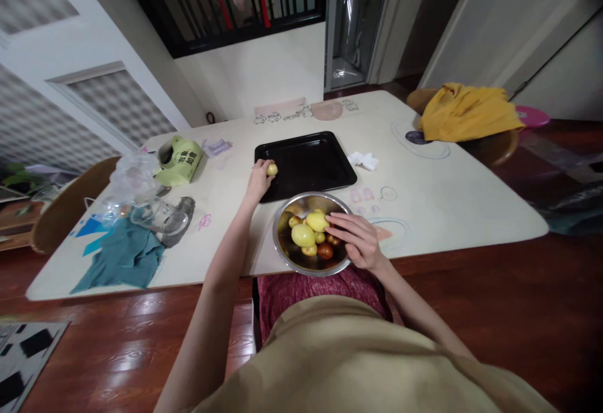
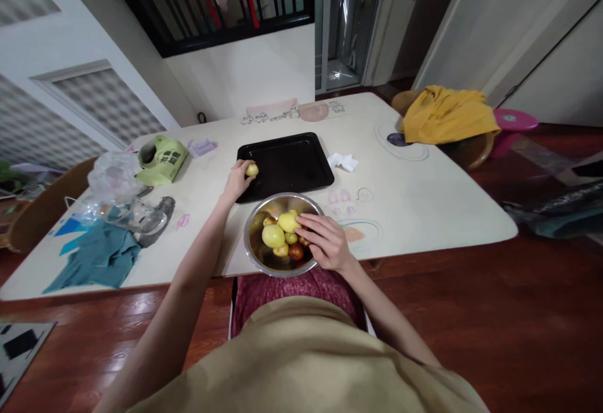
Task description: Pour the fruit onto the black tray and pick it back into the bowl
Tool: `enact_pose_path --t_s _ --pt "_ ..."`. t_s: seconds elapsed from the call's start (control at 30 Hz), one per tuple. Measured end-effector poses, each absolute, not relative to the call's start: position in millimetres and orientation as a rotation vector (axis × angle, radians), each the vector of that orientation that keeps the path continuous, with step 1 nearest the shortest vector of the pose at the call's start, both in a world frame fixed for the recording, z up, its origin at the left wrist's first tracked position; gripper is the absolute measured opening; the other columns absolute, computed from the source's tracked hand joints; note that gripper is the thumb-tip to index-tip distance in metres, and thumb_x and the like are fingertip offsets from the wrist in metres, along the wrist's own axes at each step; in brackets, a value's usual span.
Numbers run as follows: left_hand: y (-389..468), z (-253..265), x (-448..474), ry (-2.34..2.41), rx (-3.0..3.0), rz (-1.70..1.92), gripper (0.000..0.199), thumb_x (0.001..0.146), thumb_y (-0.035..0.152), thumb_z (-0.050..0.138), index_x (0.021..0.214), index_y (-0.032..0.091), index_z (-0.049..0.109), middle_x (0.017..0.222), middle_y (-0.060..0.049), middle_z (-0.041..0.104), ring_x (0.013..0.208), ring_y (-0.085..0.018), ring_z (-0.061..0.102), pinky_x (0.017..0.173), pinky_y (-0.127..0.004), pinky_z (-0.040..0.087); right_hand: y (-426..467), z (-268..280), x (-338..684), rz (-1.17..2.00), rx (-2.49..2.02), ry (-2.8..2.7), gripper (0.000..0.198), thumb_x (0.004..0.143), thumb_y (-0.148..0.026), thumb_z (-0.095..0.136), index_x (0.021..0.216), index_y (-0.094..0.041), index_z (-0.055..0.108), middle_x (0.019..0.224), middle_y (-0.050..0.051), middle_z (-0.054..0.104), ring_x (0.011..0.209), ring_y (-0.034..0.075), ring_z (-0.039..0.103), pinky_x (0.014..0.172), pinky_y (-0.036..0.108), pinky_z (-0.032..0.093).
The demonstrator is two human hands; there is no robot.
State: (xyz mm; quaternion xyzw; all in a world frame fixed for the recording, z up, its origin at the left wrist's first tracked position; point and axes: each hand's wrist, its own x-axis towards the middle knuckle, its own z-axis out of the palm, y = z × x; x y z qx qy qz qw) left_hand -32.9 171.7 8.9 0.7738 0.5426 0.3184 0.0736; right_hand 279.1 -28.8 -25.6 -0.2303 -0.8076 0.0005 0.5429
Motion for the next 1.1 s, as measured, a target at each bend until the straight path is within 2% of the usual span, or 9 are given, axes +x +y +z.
enact_pose_path --t_s 0.07,0.2,0.3,0.43,0.7,0.93,1.1 --pt "165.5 12.4 -32.3 1.627 2.322 1.001 0.042 0.076 0.003 0.077 0.115 0.016 0.069 0.115 -0.011 0.065 0.106 -0.028 0.066 0.107 -0.053 0.055 -28.7 -26.1 278.7 0.002 -0.553 -1.906 0.045 0.109 -0.031 0.042 0.137 -0.018 0.075 0.133 0.016 0.078 0.129 0.032 0.072 0.095 0.052 0.063" --pt "141.7 31.7 -28.5 1.608 2.303 1.085 0.036 0.081 0.012 0.079 0.115 0.017 0.068 0.111 -0.009 0.066 0.097 -0.023 0.066 0.095 -0.041 0.06 -28.1 -27.2 277.6 0.007 -0.569 -1.879 0.045 0.108 -0.033 0.042 0.134 -0.021 0.077 0.131 0.014 0.079 0.126 0.032 0.073 0.094 0.053 0.063" --pt "108.3 53.1 -19.5 1.49 2.324 1.201 0.037 0.084 0.018 0.08 0.119 0.018 0.068 0.113 -0.009 0.068 0.1 -0.021 0.068 0.09 -0.035 0.061 -27.9 -26.4 276.5 -0.004 -0.565 -1.861 0.044 0.109 -0.032 0.042 0.134 -0.02 0.077 0.13 0.014 0.079 0.126 0.032 0.073 0.094 0.052 0.063" --pt "47.1 78.1 1.3 1.325 2.391 1.257 0.035 0.089 0.023 0.079 0.122 0.019 0.068 0.118 -0.008 0.072 0.102 -0.019 0.07 0.088 -0.032 0.062 -28.3 -24.4 276.1 -0.013 -0.564 -1.84 0.044 0.109 -0.03 0.042 0.135 -0.019 0.076 0.129 0.015 0.08 0.126 0.031 0.073 0.095 0.051 0.062" --pt "-39.0 75.6 39.9 1.04 2.502 1.127 0.037 0.095 0.029 0.077 0.13 0.022 0.064 0.12 -0.009 0.076 0.111 -0.023 0.073 0.099 -0.037 0.062 -28.9 -24.4 277.3 -0.008 -0.618 -1.8 0.045 0.111 -0.031 0.04 0.134 -0.021 0.077 0.126 0.013 0.081 0.122 0.03 0.074 0.097 0.05 0.061" --pt "-44.8 50.9 65.1 1.056 2.765 0.884 0.03 0.096 0.042 0.075 0.117 0.021 0.07 0.107 -0.01 0.076 0.107 -0.03 0.072 0.099 -0.048 0.059 -29.1 -24.5 277.6 0.031 -0.666 -1.704 0.047 0.11 -0.035 0.038 0.126 -0.024 0.081 0.12 0.011 0.082 0.114 0.03 0.075 0.097 0.053 0.061" --pt "-41.4 38.0 67.6 1.076 2.794 0.832 0.031 0.093 0.043 0.078 0.113 0.021 0.069 0.113 -0.012 0.074 0.115 -0.033 0.069 0.103 -0.051 0.057 -28.7 -26.4 278.5 0.045 -0.697 -1.7 0.05 0.11 -0.038 0.037 0.12 -0.025 0.084 0.117 0.01 0.082 0.111 0.03 0.076 0.097 0.054 0.062"
